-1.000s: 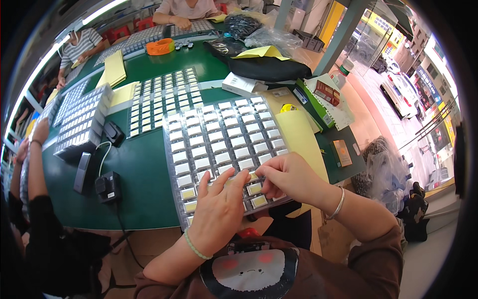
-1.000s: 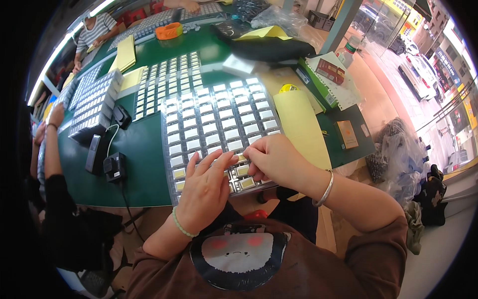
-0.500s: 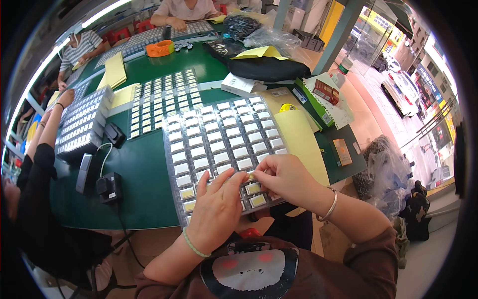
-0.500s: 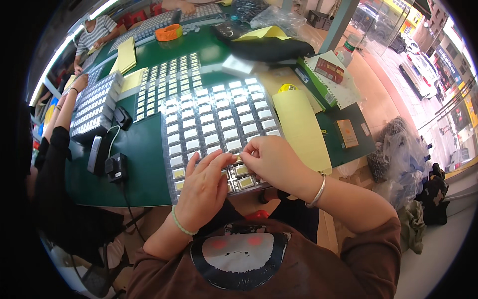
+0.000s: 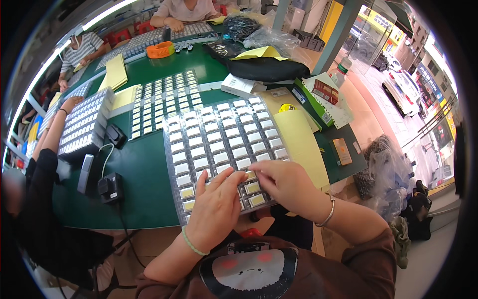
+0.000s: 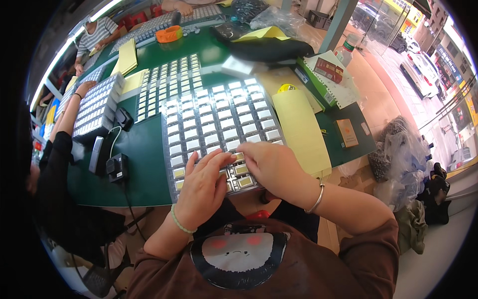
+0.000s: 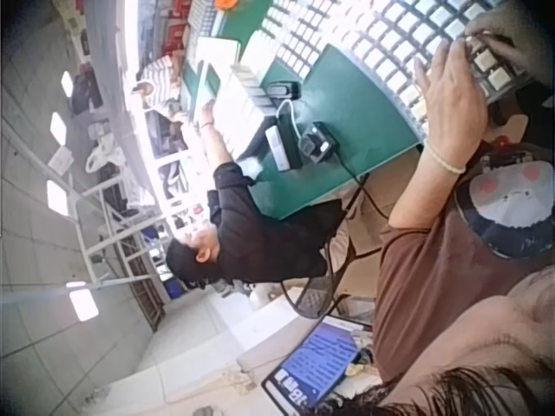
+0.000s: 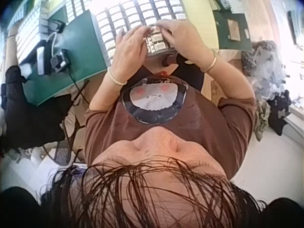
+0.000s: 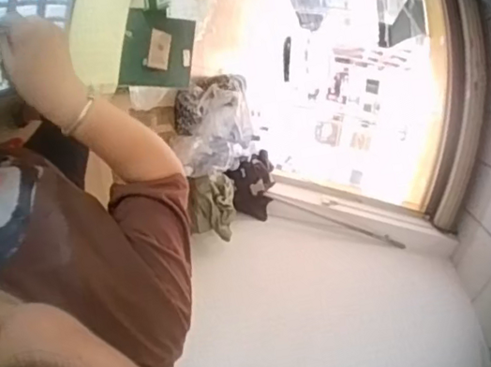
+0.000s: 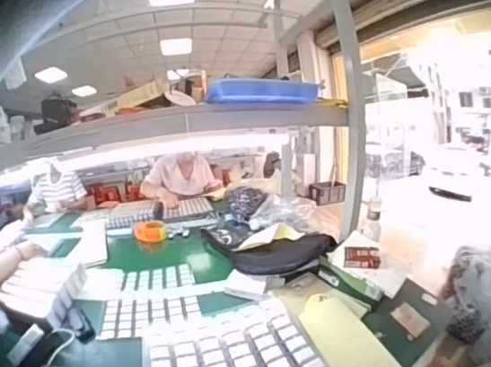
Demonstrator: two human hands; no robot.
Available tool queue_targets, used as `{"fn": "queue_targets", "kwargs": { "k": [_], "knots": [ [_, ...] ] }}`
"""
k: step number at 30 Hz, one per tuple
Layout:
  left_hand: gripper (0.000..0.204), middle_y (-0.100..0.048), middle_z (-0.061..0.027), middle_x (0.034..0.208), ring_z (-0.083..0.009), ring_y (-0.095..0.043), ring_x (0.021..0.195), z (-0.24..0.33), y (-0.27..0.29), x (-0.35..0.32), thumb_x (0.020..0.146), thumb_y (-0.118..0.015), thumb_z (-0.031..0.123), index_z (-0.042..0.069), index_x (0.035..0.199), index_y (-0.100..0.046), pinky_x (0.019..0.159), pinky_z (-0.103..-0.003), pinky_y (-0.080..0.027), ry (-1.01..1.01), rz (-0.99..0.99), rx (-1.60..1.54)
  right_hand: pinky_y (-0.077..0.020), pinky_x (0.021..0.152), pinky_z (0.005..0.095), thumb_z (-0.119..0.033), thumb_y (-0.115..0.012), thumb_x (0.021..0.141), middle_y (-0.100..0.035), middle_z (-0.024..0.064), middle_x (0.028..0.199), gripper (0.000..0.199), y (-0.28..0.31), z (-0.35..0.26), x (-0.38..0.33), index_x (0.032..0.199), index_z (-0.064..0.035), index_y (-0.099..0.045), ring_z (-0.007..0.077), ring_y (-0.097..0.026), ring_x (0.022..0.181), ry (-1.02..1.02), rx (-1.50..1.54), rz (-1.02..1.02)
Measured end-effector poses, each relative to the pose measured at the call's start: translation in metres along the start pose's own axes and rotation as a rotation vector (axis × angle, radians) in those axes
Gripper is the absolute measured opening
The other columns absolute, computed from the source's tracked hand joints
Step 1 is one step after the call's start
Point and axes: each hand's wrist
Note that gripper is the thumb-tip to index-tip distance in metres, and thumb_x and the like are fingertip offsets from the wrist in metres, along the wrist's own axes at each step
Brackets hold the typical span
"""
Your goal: The person places small yellow rectangular components into a grid-like tray. They repeatedly pick up the components from a stack of yellow paper and insert them into the slots of the tray. The person works continuously on filling the tray with these items.
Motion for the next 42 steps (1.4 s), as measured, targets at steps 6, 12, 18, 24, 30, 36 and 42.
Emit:
{"fn": "queue_targets", "kwargs": {
  "k": [6,12,18,24,30,36,42],
  "knots": [
    [0.042,-0.072,-0.0085,0.127,-0.0319,-0.056,0.136,-0.001,0.001,0.000,0.094,-0.057,-0.001,0.007,0.136,-0.054,0.118,-0.062,-0.028,0.012,-0.003,-0.031,-0.0561,0.072,0.0412,-0.010,-0.066,0.094,-0.073,0.0141,0.097,0.023,-0.003,0.001,-0.009,0.116,-0.0078,-0.071,0.0346,-0.070,0.082,0.112,-0.255,-0.050],
    [0.040,-0.070,-0.0113,0.129,-0.0359,-0.057,0.135,0.003,0.007,0.002,0.093,-0.058,-0.004,0.003,0.132,-0.059,0.121,-0.054,-0.030,-0.032,0.119,-0.092,-0.0533,0.065,0.0376,-0.007,-0.062,0.096,-0.069,0.0128,0.087,0.024,0.012,0.016,-0.017,0.118,-0.0042,-0.071,0.0257,-0.068,0.073,0.156,-0.020,0.226],
    [0.048,-0.067,-0.0138,0.134,-0.0310,-0.065,0.124,0.038,0.001,0.002,0.091,-0.065,-0.005,0.001,0.139,-0.060,0.102,-0.039,-0.052,-0.116,-0.502,-0.739,-0.0503,0.064,0.0294,0.000,-0.067,0.093,-0.064,0.0086,0.082,0.020,0.046,0.078,-0.083,0.111,-0.0037,-0.075,0.0186,-0.063,0.070,-0.108,0.049,0.407],
    [0.057,-0.061,-0.0084,0.119,-0.0153,-0.056,0.108,0.030,-0.148,0.012,0.099,-0.064,0.005,0.012,0.154,-0.049,0.093,-0.029,-0.047,-0.128,-0.617,-0.898,-0.0547,0.071,0.0331,-0.005,-0.075,0.090,-0.065,0.0070,0.096,0.021,0.020,0.127,-0.151,0.111,-0.0074,-0.076,0.0235,-0.067,0.081,-0.184,-0.204,0.399],
    [0.058,-0.057,-0.0015,0.125,-0.0060,-0.052,0.105,0.059,-0.210,0.012,0.103,-0.056,0.001,0.010,0.158,-0.043,0.086,-0.022,-0.043,0.283,-0.432,-1.264,-0.0564,0.075,0.0339,-0.005,-0.075,0.090,-0.066,0.0064,0.098,0.024,0.012,0.147,-0.160,0.114,-0.0090,-0.075,0.0234,-0.068,0.088,-0.041,-0.315,0.451],
    [0.057,-0.057,-0.0040,0.138,-0.0064,-0.055,0.116,0.065,-0.219,0.010,0.104,-0.049,-0.001,0.007,0.159,-0.041,0.096,-0.021,-0.045,0.318,-0.304,-1.213,-0.0574,0.076,0.0325,-0.001,-0.078,0.083,-0.067,0.0058,0.101,0.027,0.015,0.161,-0.167,0.108,-0.0090,-0.074,0.0229,-0.069,0.092,0.153,-0.374,0.452],
    [0.060,-0.056,-0.0088,0.145,-0.0103,-0.058,0.118,0.061,-0.221,0.008,0.103,-0.049,-0.001,0.009,0.161,-0.038,0.098,-0.022,-0.046,0.353,-0.344,-1.091,-0.0546,0.082,0.0293,0.001,-0.075,0.088,-0.068,0.0086,0.105,0.016,0.009,0.165,-0.172,0.101,-0.0056,-0.070,0.0205,-0.068,0.092,0.061,-0.047,0.644]
  ]
}}
Point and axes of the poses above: each hand's wrist, its own x-axis towards the middle knuckle, its own y-axis out of the back of the hand, z = x × y
